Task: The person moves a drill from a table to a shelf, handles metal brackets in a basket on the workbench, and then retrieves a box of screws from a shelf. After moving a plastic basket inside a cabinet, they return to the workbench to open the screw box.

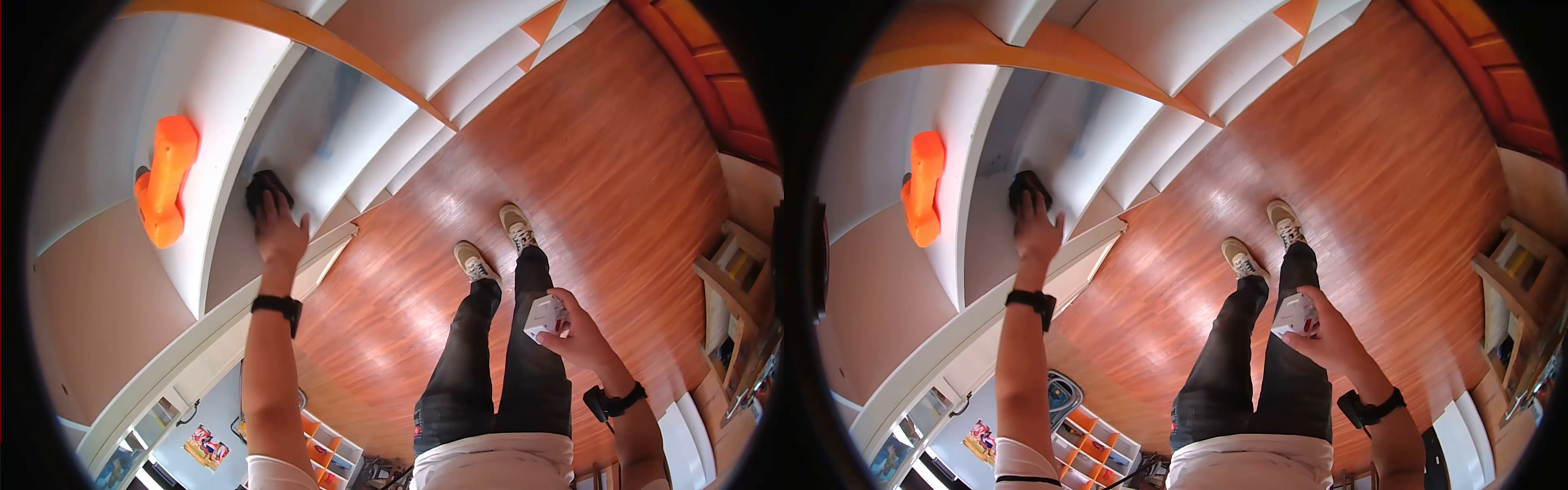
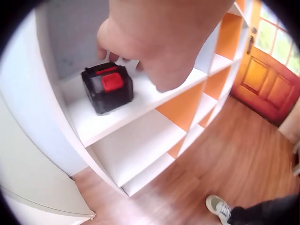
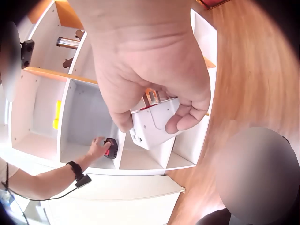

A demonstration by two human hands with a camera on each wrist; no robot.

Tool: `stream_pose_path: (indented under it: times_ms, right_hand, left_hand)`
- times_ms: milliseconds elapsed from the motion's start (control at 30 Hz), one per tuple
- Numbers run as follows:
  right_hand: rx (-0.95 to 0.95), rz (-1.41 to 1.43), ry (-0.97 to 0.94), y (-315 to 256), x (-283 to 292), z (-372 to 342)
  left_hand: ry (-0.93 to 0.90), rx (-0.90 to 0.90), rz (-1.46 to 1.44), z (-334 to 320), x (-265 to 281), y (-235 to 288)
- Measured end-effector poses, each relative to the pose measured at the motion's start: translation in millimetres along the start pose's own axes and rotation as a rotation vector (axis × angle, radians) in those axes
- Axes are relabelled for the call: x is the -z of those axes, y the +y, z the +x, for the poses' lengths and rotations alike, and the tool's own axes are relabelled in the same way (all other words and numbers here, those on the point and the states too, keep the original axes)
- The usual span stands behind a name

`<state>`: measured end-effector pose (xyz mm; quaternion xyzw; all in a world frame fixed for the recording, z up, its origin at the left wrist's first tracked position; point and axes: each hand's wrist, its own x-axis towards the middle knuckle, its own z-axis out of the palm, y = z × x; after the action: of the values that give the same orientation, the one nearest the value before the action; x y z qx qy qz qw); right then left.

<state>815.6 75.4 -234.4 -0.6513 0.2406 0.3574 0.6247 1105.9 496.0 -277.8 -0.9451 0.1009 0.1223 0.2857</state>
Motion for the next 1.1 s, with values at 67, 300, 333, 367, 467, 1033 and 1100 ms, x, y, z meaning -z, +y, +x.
stream_pose_path:
  times_ms: [67, 300, 333, 367, 467, 1033, 1100]
  right_hand:
    - [-0.013, -0.01, 0.003, -2, 3, 2]
    - [0.048, -0.144, 0.024, -1, 3, 12]
    - [0.053, -0.16, 0.02, -4, 2, 16]
    - [0.089, -0.184, 0.008, -9, 1, 21]
    - [0.199, -0.146, 0.005, -32, -14, 49]
    - [0.984, -1.013, 0.138, -297, -199, 371]
    - [1.158, -1.095, 0.174, -309, -202, 414]
  left_hand:
    - [0.089, -0.032, 0.024, 31, -24, -21]
    - [0.225, 0.144, 0.106, 90, -52, -33]
    - [0.223, 0.159, 0.098, 90, -45, -31]
    - [0.182, 0.177, 0.06, 92, -38, -30]
    - [0.18, 0.232, 0.025, 77, -5, -15]
    - [-0.412, 0.099, -1.404, -375, -79, 108]
    - [-0.414, 0.19, -1.391, -391, -77, 114]
